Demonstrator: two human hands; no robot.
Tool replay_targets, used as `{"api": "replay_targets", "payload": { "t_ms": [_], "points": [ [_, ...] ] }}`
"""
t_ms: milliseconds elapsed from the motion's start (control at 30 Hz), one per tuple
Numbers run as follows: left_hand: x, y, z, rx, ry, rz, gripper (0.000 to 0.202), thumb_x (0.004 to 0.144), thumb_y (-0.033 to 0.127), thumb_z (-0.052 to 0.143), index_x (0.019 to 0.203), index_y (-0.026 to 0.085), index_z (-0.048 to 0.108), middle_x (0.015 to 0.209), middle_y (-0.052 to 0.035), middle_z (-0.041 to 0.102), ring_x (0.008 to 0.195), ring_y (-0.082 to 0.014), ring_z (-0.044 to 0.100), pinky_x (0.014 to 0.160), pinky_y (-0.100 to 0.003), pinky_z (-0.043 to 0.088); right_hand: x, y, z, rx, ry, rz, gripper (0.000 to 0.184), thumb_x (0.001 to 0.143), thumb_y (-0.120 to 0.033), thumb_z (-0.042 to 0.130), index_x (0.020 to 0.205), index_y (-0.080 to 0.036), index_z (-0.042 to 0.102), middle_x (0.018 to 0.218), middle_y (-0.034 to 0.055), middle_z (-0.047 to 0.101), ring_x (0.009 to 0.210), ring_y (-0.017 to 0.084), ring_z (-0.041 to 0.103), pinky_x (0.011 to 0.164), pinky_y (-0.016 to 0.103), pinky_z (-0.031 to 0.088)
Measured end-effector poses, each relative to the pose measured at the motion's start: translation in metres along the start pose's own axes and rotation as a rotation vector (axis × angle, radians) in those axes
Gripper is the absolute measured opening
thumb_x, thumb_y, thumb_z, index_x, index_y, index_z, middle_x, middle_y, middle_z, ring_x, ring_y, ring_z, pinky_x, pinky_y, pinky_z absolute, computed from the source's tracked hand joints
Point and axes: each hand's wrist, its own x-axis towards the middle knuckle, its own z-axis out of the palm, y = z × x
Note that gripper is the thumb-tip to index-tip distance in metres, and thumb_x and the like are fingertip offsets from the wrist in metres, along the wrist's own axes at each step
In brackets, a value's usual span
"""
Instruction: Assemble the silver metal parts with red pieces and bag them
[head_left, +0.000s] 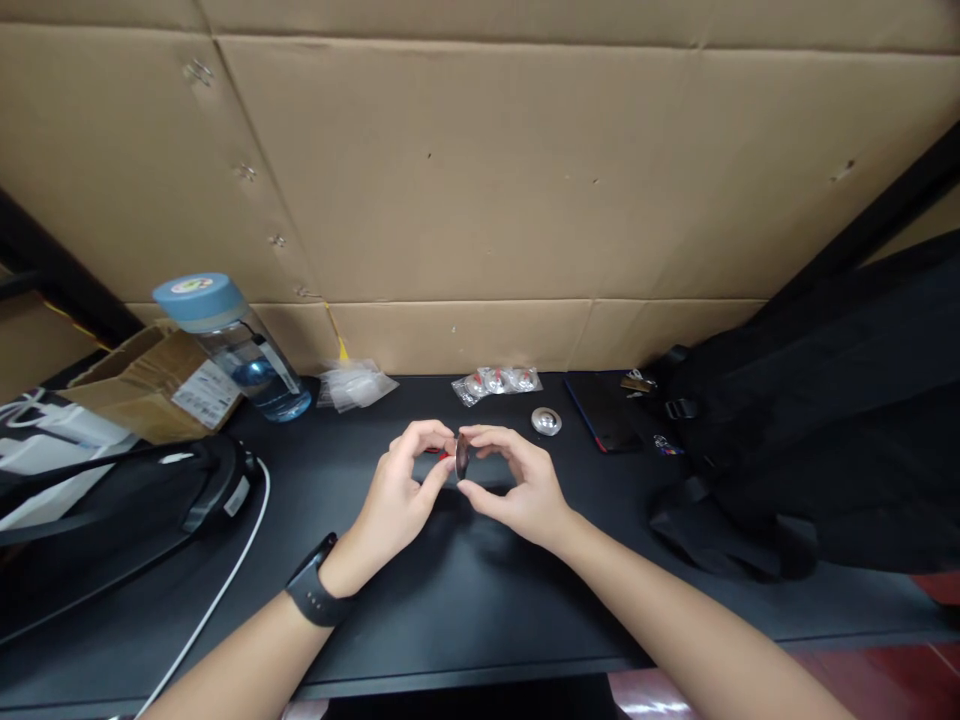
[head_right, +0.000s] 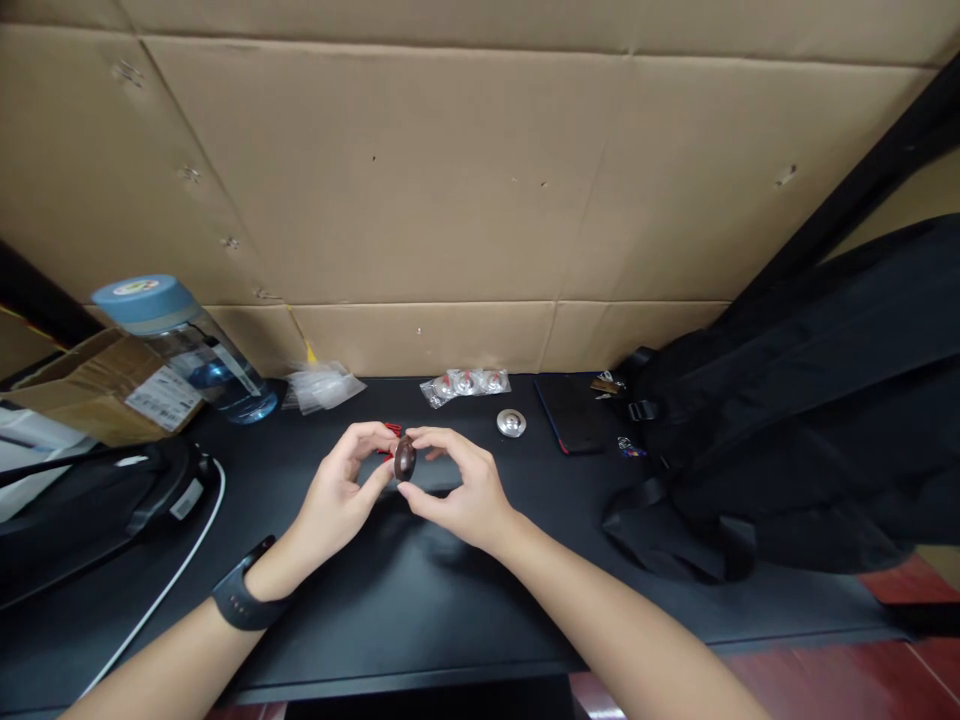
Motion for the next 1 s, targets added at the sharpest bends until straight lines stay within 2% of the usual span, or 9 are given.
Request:
{"api": "replay_targets", "payload": {
  "t_ms": [167, 233, 400, 600, 800, 933, 1000],
  "points": [
    [-0.004, 0.0039, -0.0013, 0.163, 0.004, 0.018, 0.018, 0.095, 0.02, 0.059, 0.111, 0.026, 0.054, 0.119, -0.0069, 0.07, 0.118, -0.0232, 0.066, 0.103, -0.043, 0.049, 0.0013, -0.0073, -0.0019, -0.046, -0.022, -0.077, 0.036, 0.079, -0.022, 0.082, 0.111, -0.027, 0.066, 0.124, 0.009, 0.074, 0.113, 0.026, 0.072, 0.1, 0.042, 0.058],
    [-0.005, 0.0055, -0.0018, 0.206, 0.013, 0.028, 0.018, 0.094, 0.018, 0.058, 0.108, 0.026, 0.051, 0.122, -0.0084, 0.069, 0.123, -0.0245, 0.064, 0.103, -0.045, 0.047, 0.0017, -0.0094, -0.0018, -0.057, -0.03, -0.076, 0.033, 0.079, -0.025, 0.082, 0.108, -0.027, 0.067, 0.122, 0.0093, 0.074, 0.111, 0.026, 0.073, 0.099, 0.042, 0.058],
    [-0.0055, 0.0084, -0.0007, 0.281, 0.038, 0.052, 0.017, 0.093, 0.019, 0.056, 0.106, 0.025, 0.046, 0.117, -0.0087, 0.071, 0.121, -0.0254, 0.065, 0.101, -0.045, 0.044, 0.0029, -0.0106, -0.0018, -0.076, -0.029, -0.03, 0.03, 0.081, -0.03, 0.082, 0.106, -0.026, 0.068, 0.117, 0.0095, 0.076, 0.108, 0.026, 0.073, 0.092, 0.04, 0.061],
    [-0.0074, 0.0078, 0.0012, 0.444, 0.057, 0.132, 0.02, 0.092, 0.016, 0.054, 0.109, 0.023, 0.047, 0.12, -0.0097, 0.071, 0.119, -0.0274, 0.066, 0.096, -0.044, 0.039, 0.004, -0.0099, -0.001, -0.112, -0.041, -0.059, 0.029, 0.08, -0.027, 0.082, 0.105, -0.027, 0.067, 0.118, 0.0088, 0.075, 0.108, 0.026, 0.073, 0.094, 0.042, 0.06],
    [-0.0062, 0.0071, 0.0017, 0.363, 0.061, 0.129, 0.02, 0.093, 0.015, 0.054, 0.109, 0.024, 0.048, 0.117, -0.0076, 0.071, 0.115, -0.0239, 0.068, 0.097, -0.042, 0.043, 0.0025, -0.0074, 0.0001, -0.109, -0.029, -0.011, 0.033, 0.08, -0.026, 0.081, 0.11, -0.027, 0.068, 0.12, 0.0089, 0.074, 0.101, 0.024, 0.073, 0.083, 0.037, 0.062],
    [-0.0077, 0.0039, 0.0025, 0.265, 0.074, 0.116, 0.017, 0.095, 0.017, 0.056, 0.109, 0.024, 0.05, 0.116, -0.0086, 0.071, 0.116, -0.0238, 0.068, 0.098, -0.041, 0.05, 0.0007, -0.007, 0.0001, -0.07, -0.038, 0.04, 0.032, 0.082, -0.028, 0.08, 0.111, -0.027, 0.068, 0.123, 0.0088, 0.073, 0.103, 0.024, 0.072, 0.084, 0.037, 0.061],
    [-0.0087, 0.0016, 0.0027, 0.202, 0.086, 0.119, 0.018, 0.095, 0.02, 0.058, 0.111, 0.025, 0.05, 0.111, -0.0077, 0.071, 0.109, -0.0219, 0.071, 0.094, -0.038, 0.054, -0.001, -0.0058, 0.0005, -0.037, -0.031, 0.062, 0.032, 0.082, -0.028, 0.08, 0.112, -0.026, 0.068, 0.124, 0.0091, 0.072, 0.105, 0.024, 0.072, 0.085, 0.037, 0.061]
  ]
}}
